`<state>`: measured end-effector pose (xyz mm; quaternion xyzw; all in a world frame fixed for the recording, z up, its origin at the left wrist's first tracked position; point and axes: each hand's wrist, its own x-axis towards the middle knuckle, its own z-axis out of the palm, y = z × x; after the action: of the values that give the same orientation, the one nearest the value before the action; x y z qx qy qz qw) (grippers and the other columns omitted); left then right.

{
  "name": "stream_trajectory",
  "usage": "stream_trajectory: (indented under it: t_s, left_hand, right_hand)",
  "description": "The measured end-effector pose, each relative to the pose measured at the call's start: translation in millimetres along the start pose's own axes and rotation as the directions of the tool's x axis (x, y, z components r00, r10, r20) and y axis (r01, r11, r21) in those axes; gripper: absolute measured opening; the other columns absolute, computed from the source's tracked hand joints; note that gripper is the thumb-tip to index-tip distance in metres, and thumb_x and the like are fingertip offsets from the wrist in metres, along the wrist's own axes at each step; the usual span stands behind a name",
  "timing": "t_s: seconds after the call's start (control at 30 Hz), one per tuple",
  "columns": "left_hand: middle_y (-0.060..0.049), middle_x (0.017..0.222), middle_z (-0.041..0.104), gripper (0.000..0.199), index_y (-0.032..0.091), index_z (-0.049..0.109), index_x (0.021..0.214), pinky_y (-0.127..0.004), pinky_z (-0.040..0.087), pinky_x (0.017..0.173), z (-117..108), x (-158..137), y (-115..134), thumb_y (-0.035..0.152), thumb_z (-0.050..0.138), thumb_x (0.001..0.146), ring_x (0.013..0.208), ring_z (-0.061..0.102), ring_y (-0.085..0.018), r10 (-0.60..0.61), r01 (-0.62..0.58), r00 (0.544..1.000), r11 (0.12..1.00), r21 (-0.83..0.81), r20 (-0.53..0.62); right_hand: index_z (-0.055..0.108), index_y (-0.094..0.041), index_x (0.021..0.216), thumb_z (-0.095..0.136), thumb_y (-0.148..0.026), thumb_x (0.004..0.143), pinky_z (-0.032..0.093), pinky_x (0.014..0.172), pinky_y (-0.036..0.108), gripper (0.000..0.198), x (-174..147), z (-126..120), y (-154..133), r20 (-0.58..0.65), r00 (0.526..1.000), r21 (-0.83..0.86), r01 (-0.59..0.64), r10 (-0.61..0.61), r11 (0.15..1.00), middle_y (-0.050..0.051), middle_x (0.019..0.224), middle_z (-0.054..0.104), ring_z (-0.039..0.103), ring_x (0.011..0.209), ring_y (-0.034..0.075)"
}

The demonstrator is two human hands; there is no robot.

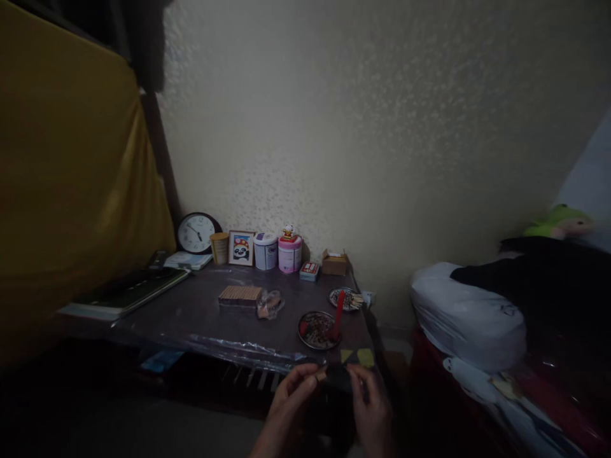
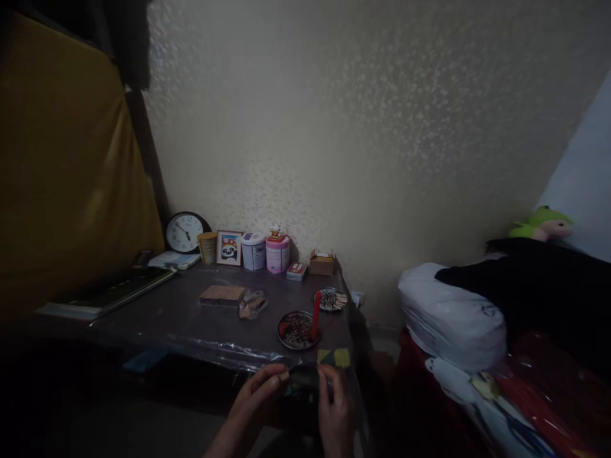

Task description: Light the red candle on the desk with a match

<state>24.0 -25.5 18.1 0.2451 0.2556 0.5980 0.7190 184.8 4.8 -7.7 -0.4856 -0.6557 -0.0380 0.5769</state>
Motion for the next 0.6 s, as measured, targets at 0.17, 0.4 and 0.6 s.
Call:
stream_trajectory:
  t_s: [0.17,0.4,0.6]
  left_hand:
    - [-0.008,0.087,0.075,0.022,0.017,0.064,0.089,-0.028,0.046,0.077,-11.7,3.6,-3.9,0.025,0.071,0.070,0.083,0.067,-0.019,0.011,-0.011,0.999,1.000,0.020,-0.037]
    - [-0.009,0.089,0.075,0.021,0.017,0.064,0.089,-0.031,0.045,0.081,-10.0,6.1,-5.9,0.024,0.070,0.070,0.081,0.067,-0.019,0.028,-0.028,1.000,1.000,0.015,-0.015]
    - [-0.007,0.086,0.074,0.028,0.018,0.065,0.088,-0.029,0.045,0.079,-9.1,6.4,-9.5,0.027,0.076,0.063,0.080,0.066,-0.018,0.019,-0.017,0.998,0.999,0.035,-0.055]
  right_hand:
    - [0.067,-0.021,0.079,0.053,-0.040,0.082,0.055,0.068,0.027,0.024,8.5,-8.1,0.0,-0.009,0.969,0.132,-0.243,0.246,0.961,0.005,0.079,0.073,0.069,0.074,0.019]
    - [0.065,-0.021,0.079,0.053,-0.030,0.084,0.054,0.071,0.023,0.015,3.5,-5.9,-25.3,-0.045,0.989,0.209,-0.131,0.143,0.969,0.003,0.080,0.072,0.068,0.076,0.015]
    - [0.063,-0.021,0.082,0.053,-0.019,0.084,0.054,0.070,0.020,0.011,3.0,-5.9,-39.6,0.002,0.996,0.164,0.082,-0.084,0.983,0.003,0.081,0.071,0.068,0.076,0.013]
